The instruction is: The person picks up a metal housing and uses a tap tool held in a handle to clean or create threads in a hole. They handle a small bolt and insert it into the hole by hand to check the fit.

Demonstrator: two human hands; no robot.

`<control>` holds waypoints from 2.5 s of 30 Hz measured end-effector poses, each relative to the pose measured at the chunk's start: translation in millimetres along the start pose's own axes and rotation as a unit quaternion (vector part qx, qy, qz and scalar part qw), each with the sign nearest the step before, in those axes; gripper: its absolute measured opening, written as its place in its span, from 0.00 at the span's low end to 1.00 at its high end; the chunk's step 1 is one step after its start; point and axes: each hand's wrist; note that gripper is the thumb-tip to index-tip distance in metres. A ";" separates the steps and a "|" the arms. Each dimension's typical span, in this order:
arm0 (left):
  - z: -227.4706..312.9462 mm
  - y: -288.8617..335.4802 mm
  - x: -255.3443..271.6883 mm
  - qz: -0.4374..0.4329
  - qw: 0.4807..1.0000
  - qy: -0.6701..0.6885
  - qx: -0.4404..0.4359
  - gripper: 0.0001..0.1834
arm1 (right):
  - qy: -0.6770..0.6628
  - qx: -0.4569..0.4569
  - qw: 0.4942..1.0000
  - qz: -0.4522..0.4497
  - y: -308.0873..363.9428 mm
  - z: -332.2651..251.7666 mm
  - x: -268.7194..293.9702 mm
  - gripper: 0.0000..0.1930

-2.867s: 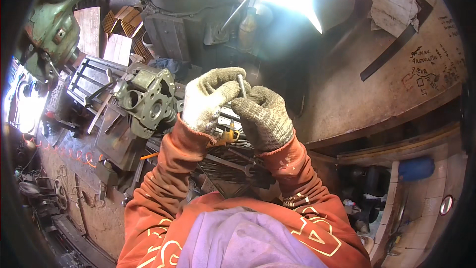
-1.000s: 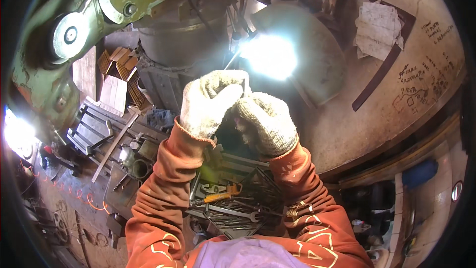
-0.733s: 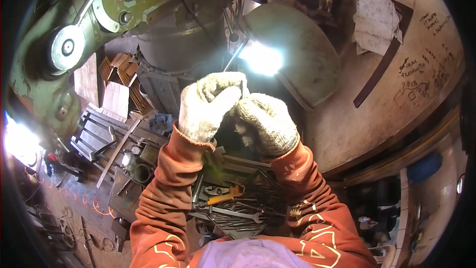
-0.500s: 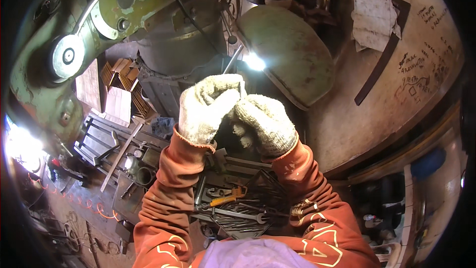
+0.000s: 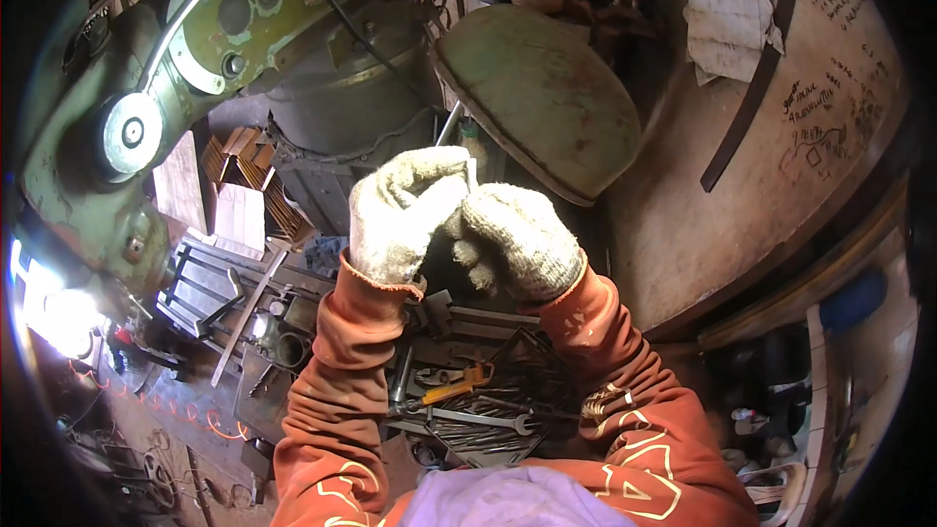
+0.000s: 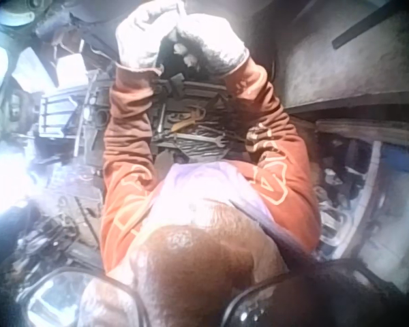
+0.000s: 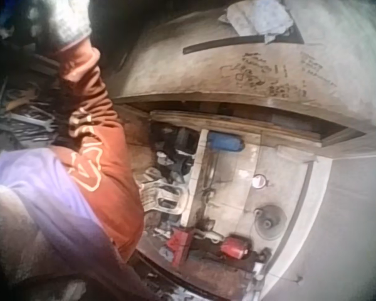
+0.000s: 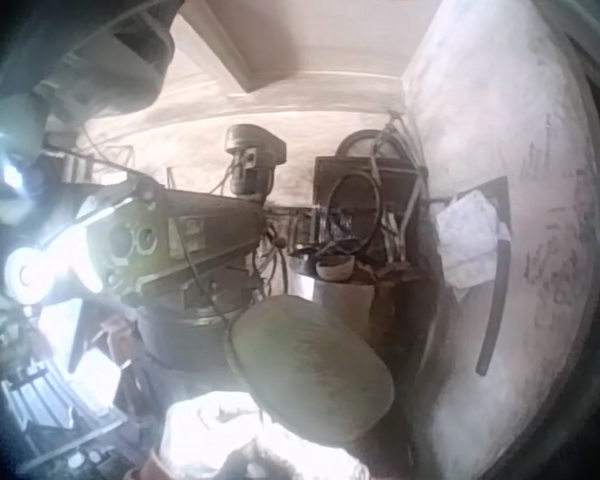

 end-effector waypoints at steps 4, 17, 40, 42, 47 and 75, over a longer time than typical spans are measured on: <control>-1.8 0.3 0.8 0.005 1.000 -0.001 0.012 0.12 | -0.016 -0.009 1.000 0.005 -1.6 2.2 1.1 0.12; -3.3 0.5 1.6 0.009 1.000 0.002 0.000 0.11 | -0.058 -0.048 0.997 0.014 -3.8 -3.7 -3.9 0.13; -6.3 1.1 1.6 0.004 1.000 0.015 -0.007 0.11 | 0.057 0.079 0.995 0.013 -6.3 1.5 -6.4 0.14; -6.3 1.0 1.1 0.007 1.000 0.015 -0.006 0.11 | 0.040 0.063 0.997 0.009 -4.3 -1.7 -7.6 0.14; -8.1 1.7 4.0 0.004 0.999 0.039 0.000 0.11 | 0.025 0.029 0.999 0.018 -2.9 -5.1 -10.4 0.14; -14.2 0.4 5.7 0.029 0.999 0.018 0.008 0.08 | 0.086 0.002 0.996 -0.025 -0.7 7.5 0.0 0.15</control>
Point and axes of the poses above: each hand's wrist, its own y-axis away from the middle knuckle, its own x-axis out of the back of the hand, z = x × y, and after that the axes turned 11 degrees about -z, right-handed
